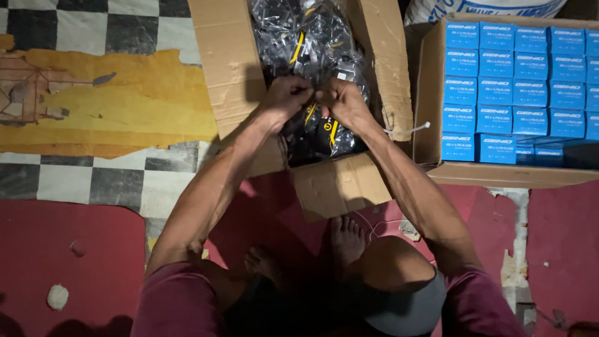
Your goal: The person sits on the floor and repeatedly picks up plastic-wrapped bicycle parts from a cardboard box. They secure each bundle with a white zip tie, then move the bundle to a nearby pile of similar items. The person repeats this process for several bundles throughout the clip.
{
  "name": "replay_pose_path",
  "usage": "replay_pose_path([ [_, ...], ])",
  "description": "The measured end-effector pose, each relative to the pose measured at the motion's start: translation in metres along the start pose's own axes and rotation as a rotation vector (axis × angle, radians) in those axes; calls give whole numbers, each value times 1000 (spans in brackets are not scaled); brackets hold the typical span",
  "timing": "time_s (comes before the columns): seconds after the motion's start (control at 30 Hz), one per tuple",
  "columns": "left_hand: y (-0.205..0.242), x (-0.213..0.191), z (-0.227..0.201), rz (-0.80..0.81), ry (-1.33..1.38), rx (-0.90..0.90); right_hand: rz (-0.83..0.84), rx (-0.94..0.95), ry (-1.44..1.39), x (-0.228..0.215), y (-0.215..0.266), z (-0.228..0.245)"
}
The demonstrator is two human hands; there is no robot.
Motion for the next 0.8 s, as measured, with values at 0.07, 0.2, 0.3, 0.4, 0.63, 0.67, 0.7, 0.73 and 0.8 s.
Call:
replay_pose_path([
  [0.07, -3, -3, 1, 1, -94, 52, 37, -14, -41, -1, 0, -1],
  [0.2, -2, -3, 1, -9, -240, 202, 96, -120, -48, -11, 6, -6],
  [0.3, -2, -3, -4, 18, -254, 292, 58, -83, -75, -14, 3, -14],
  [0.4, -3, 0, -3, 88, -118, 133, 38, -106, -92, -9, -3, -16],
  [0.63, 3, -2, -10, 134, -185, 39, -7, -124, 195, -2, 10, 11],
  [0.67, 1, -11, -20, 32, -290, 180, -13, -155, 222, -6, 12, 20],
  [0.7, 1, -16, -29, -68, -388, 313, -45, -161, 251, -13, 18, 27],
  [0.73, 5, -22, -38, -168, -486, 447, -77, -167, 279, -23, 23, 35],
  [0.8, 2, -29, -55, -215, -550, 510, -112, -237, 392, -47, 33, 56],
])
Point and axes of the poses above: each hand's wrist, its own y-axis away from the middle knuckle, its own x-axis out of the palm, z = x × y, the point moved 4 cm from there along -y, towards the middle knuckle, and after that the axes turned 1 degree about x, right-handed, at the moved point
